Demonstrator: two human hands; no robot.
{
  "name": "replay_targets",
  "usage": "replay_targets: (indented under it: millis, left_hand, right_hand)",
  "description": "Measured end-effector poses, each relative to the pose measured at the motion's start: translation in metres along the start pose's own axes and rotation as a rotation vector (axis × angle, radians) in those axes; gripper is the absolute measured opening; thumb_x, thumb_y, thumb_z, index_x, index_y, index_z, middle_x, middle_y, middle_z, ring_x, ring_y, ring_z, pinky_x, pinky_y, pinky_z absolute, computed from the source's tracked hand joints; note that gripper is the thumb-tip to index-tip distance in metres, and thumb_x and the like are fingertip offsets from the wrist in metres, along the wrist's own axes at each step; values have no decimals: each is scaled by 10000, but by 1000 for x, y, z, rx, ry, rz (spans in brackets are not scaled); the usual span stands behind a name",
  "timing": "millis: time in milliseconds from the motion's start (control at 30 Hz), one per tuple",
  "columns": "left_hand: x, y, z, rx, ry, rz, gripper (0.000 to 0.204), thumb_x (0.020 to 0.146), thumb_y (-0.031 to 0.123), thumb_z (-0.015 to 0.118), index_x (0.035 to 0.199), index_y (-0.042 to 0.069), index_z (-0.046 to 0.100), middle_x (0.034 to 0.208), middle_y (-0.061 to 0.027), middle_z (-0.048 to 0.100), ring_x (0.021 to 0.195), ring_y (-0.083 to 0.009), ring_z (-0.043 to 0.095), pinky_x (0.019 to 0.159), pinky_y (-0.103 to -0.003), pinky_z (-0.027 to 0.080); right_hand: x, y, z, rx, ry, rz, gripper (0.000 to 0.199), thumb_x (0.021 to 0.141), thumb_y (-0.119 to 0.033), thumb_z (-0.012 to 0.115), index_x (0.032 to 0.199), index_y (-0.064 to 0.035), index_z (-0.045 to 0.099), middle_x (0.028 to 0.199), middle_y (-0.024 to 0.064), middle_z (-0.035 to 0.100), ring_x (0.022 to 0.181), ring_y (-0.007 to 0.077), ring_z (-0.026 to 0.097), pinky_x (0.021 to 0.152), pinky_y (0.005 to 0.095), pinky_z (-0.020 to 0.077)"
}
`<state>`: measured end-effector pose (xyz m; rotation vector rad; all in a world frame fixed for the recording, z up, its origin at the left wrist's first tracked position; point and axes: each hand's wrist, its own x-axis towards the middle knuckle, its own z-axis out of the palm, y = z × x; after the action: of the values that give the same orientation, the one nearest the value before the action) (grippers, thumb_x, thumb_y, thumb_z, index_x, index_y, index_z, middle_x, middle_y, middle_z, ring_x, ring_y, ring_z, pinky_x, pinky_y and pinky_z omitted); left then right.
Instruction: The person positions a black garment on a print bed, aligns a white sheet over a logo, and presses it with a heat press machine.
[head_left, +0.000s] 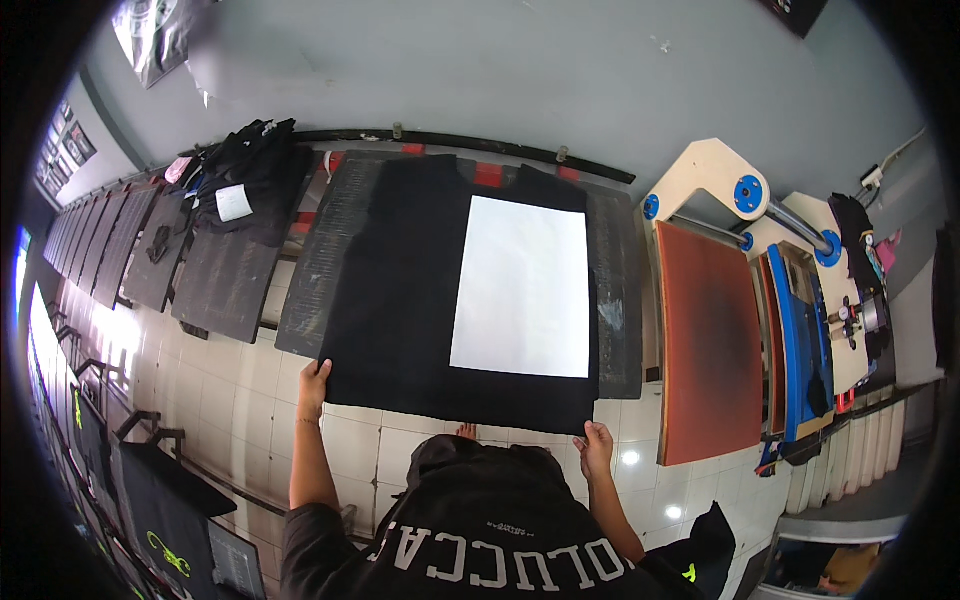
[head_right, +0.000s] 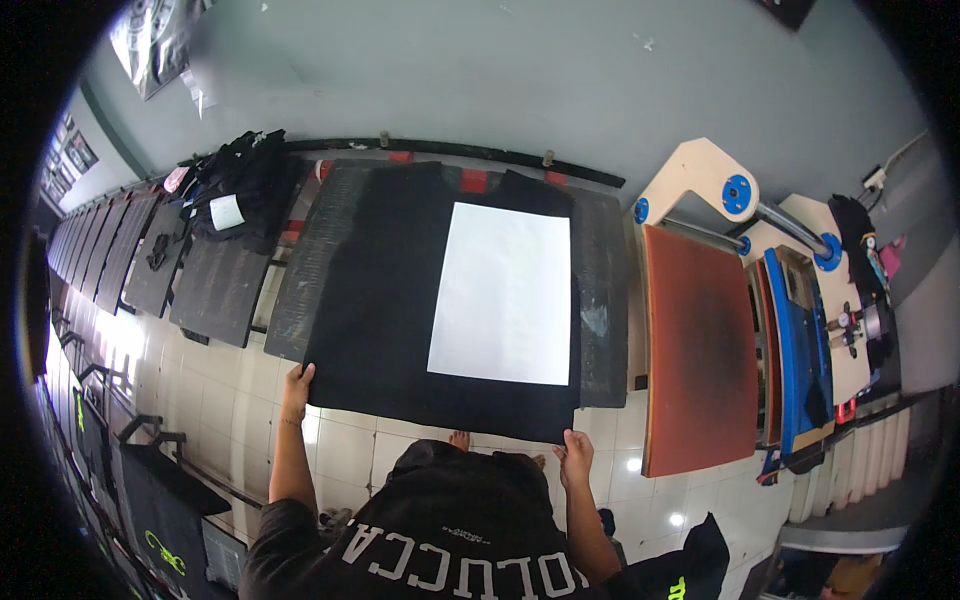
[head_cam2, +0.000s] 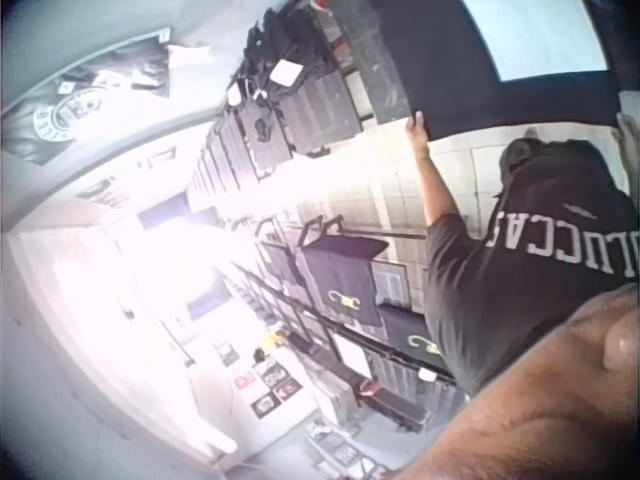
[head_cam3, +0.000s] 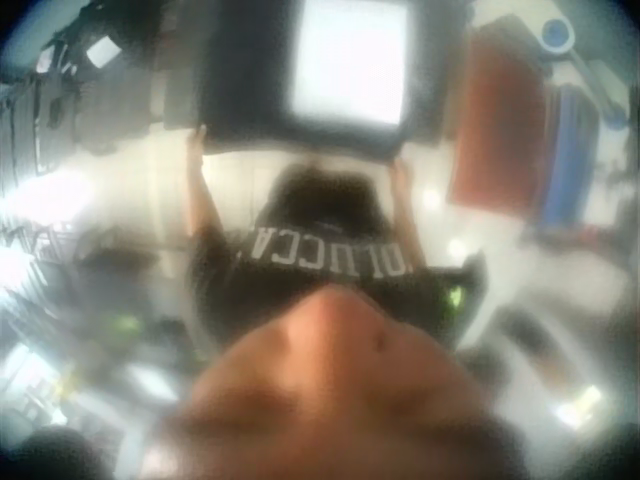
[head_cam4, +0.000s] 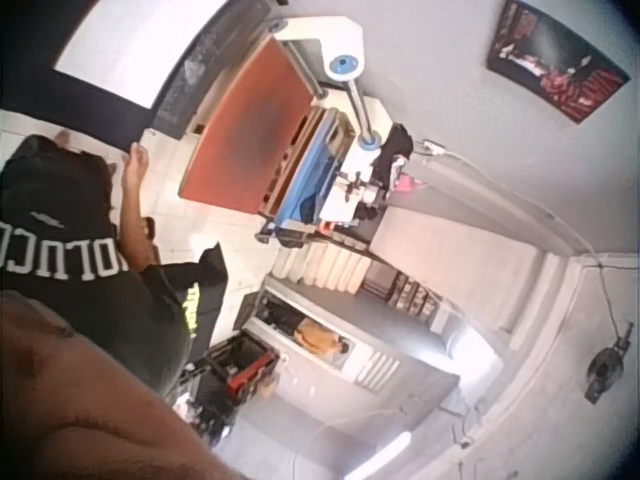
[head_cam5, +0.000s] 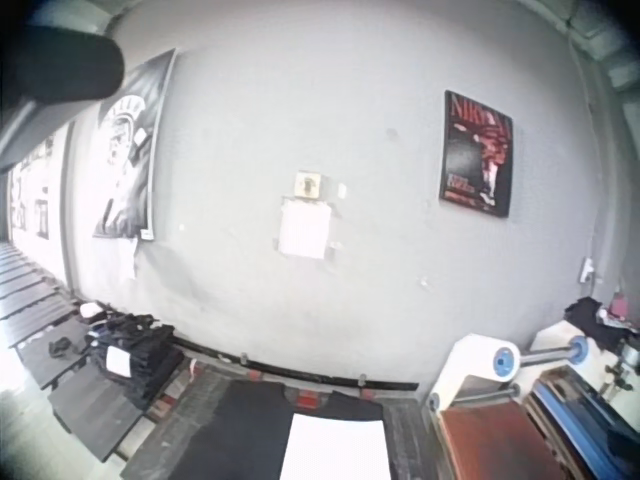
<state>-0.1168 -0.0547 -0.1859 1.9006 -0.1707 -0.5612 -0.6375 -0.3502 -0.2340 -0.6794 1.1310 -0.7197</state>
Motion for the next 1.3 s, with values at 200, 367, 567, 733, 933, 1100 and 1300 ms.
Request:
replay_targets:
  millis: [200, 367, 567, 733, 933, 1100, 1300]
  left_hand:
    - [7, -54, -22, 231, -68, 184, 287, 922, 214, 650, 718, 72, 506, 661, 58, 427, 648, -66, 381, 565, -258, 335]
    - [33, -81, -42, 687, 401, 338, 187, 859, 102, 614, 993, -28, 625, 931, -164, 664, 856, -276, 625, 756, -411, 506]
    - [-55, 136, 195, 597, 115, 924, 225, 998, 97, 494, 1094, -69, 610, 1044, -189, 641, 919, -303, 631, 836, -374, 517]
    - [-234, 211, 405, 352, -901, 918, 155, 989, 81, 488, 967, -38, 584, 922, -117, 593, 868, -215, 569, 829, -313, 461]
    - [-440, 178, 546, 489, -1790, 968, 141, 936, 88, 563, 972, -26, 638, 931, -143, 643, 868, -248, 619, 798, -321, 483]
    - [-568, 90, 593, 512, -2338, 848, 159, 926, 114, 573, 994, -17, 634, 940, -155, 645, 888, -293, 644, 792, -350, 500]
    - [-635, -15, 602, 742, -2595, 1081, 167, 890, 139, 600, 1003, 18, 613, 977, -142, 651, 931, -333, 632, 803, -409, 508]
  right_hand:
    - [17, 25, -11, -158, 139, -106, 155, 937, -184, 645, 983, -45, 593, 821, 39, 624, 672, 139, 629, 620, 285, 548]
    - [-4, -5, -39, -223, 123, -206, 146, 948, -144, 599, 972, -2, 580, 833, 80, 652, 713, 151, 659, 613, 278, 540]
    - [-98, -66, -160, -159, 586, -327, 69, 923, -72, 557, 919, -14, 593, 808, 60, 659, 705, 137, 652, 616, 277, 525]
    - [-186, -13, -288, -372, 1473, -356, 117, 898, -113, 582, 959, -14, 592, 825, 64, 640, 742, 154, 632, 650, 292, 511]
    - [-257, 100, -290, 787, 1688, -201, 246, 896, -90, 554, 1133, -58, 493, 1015, 60, 562, 847, 140, 584, 717, 269, 489]
    - [-267, 62, -274, 918, 1618, -290, 88, 954, -74, 509, 1031, -34, 524, 990, 58, 577, 891, 157, 622, 754, 304, 516]
    - [-274, 45, -282, 930, 1533, -271, 132, 952, -117, 550, 1017, -4, 564, 953, 82, 609, 849, 154, 638, 720, 293, 543]
